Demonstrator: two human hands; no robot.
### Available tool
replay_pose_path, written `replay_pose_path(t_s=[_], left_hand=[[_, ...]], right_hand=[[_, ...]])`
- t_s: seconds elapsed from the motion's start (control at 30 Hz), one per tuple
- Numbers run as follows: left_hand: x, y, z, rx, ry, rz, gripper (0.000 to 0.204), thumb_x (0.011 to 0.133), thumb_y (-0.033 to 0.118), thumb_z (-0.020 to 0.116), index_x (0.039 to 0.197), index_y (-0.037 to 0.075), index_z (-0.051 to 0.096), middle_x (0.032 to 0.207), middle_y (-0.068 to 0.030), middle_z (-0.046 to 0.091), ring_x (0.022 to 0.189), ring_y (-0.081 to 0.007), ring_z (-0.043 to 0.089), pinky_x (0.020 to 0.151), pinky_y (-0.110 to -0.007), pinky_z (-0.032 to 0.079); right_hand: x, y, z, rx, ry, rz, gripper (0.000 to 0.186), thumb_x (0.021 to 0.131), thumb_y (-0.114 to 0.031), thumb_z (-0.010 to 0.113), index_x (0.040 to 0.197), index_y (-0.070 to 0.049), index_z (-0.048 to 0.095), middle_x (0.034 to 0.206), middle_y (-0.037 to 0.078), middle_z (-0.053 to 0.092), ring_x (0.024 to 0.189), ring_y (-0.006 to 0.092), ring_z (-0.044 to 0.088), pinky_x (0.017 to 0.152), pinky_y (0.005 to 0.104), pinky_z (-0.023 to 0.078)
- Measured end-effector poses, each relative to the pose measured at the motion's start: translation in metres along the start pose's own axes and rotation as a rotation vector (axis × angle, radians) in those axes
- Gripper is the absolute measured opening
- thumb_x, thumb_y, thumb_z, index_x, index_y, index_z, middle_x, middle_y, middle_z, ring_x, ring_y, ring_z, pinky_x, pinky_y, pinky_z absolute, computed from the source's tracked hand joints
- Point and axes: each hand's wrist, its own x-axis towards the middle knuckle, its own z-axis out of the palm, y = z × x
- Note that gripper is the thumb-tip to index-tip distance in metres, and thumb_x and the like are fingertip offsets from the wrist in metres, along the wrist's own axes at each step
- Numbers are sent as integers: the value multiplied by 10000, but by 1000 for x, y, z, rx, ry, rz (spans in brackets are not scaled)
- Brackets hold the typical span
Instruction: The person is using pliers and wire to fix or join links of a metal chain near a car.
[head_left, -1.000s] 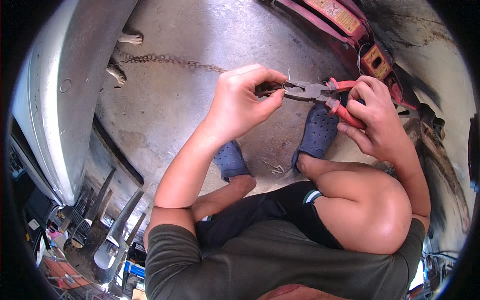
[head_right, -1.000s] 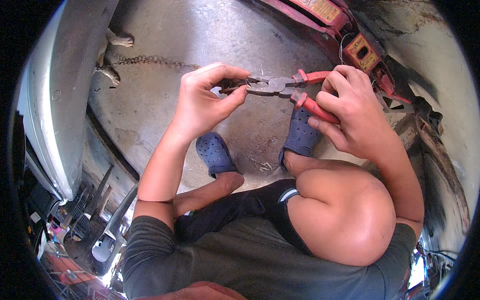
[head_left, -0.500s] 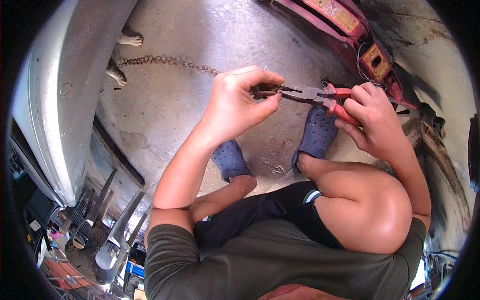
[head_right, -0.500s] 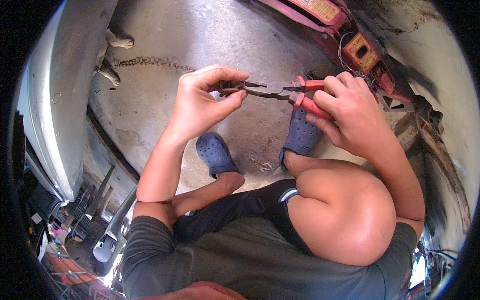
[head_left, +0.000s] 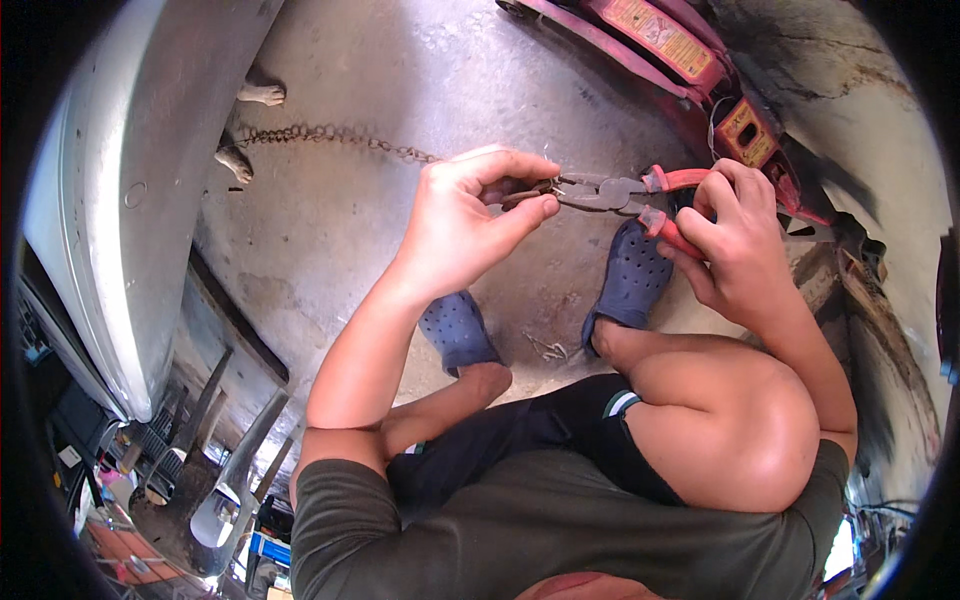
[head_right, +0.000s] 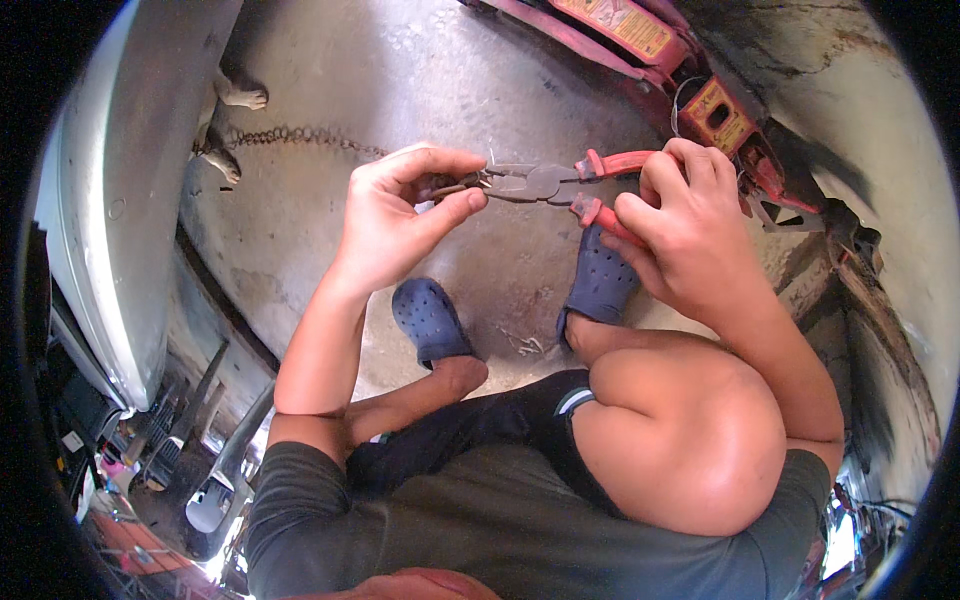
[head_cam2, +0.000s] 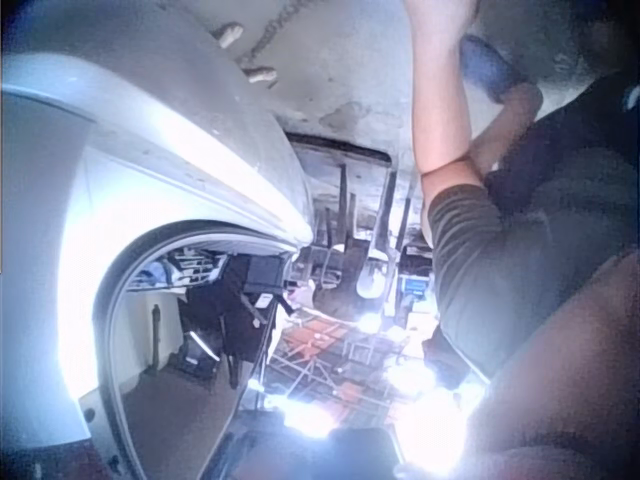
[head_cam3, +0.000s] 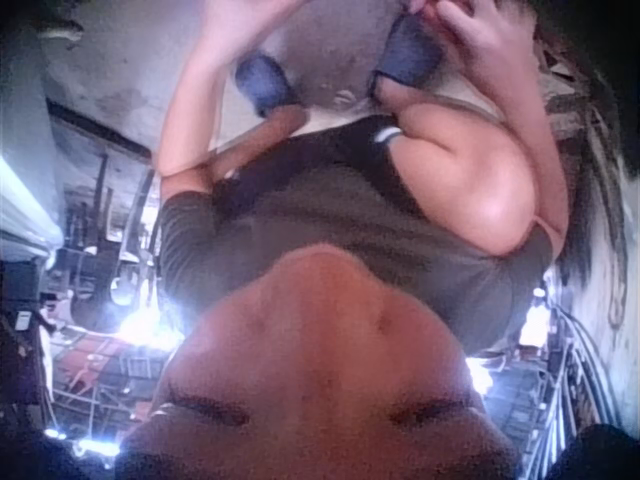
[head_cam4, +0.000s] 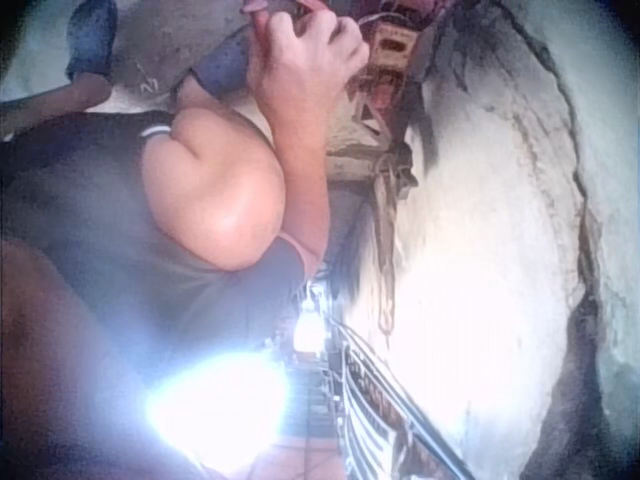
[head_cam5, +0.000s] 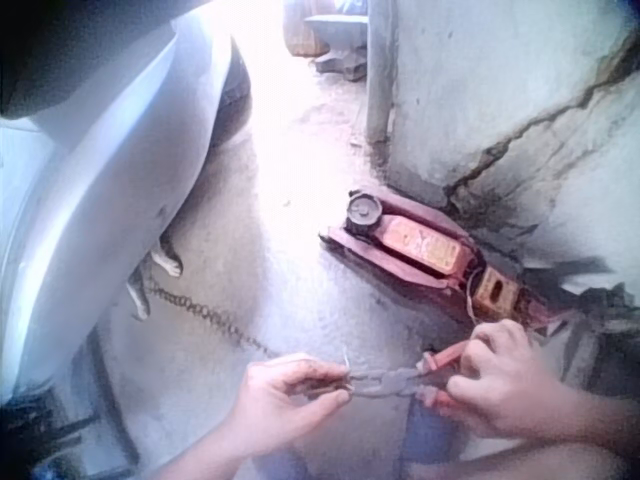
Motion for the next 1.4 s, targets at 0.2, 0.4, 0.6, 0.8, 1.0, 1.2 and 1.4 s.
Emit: replay_pose_path(t_s=[0.2,0.4,0.6,0.8,1.0,1.2,1.4], left_hand=[[-1,0,0,107,-31,15,275,838,-35,810,1107,-22,755,975,-65,744,917,-112,694,813,-269,576],[-6,-2,1,162,-37,38,246,841,-20,812,1083,-7,765,961,-71,747,897,-112,694,799,-273,571],[-4,-2,2,121,-27,-9,232,851,-2,810,1077,-10,762,953,-70,744,897,-114,697,816,-279,572],[3,-11,-1,173,-55,65,251,887,25,778,1130,-9,727,984,-80,733,877,-147,687,792,-306,559],[6,-9,-10,286,-226,239,206,944,86,699,1121,-18,685,920,-131,676,871,-279,663,789,-368,525],[3,-5,-9,412,-258,242,160,956,78,677,1080,-23,678,873,-157,635,798,-284,630,729,-380,502],[1,-6,-7,485,-162,366,143,921,55,696,1045,-15,681,856,-156,626,794,-330,629,715,-399,495]], right_hand=[[5,-1,-6,-86,12,-32,264,741,-240,825,864,-99,640,1024,124,554,1132,386,523,983,548,402],[5,4,1,-41,-61,-51,208,814,-241,783,894,-104,648,1002,106,575,1047,337,554,916,486,437],[-1,13,12,82,-90,-43,241,802,-246,814,881,-91,648,914,64,621,847,284,592,706,417,484],[-2,18,20,375,-76,-5,290,802,-220,836,822,-45,606,743,133,589,677,353,574,605,454,469],[-5,15,14,560,-226,123,350,862,-236,814,766,-17,558,674,170,508,602,357,487,574,424,406],[0,18,12,766,-396,197,379,921,-274,763,761,-14,538,658,148,463,591,309,451,566,409,367],[0,16,13,776,-327,122,373,939,-296,737,798,-13,541,704,141,465,662,314,471,622,428,386]])
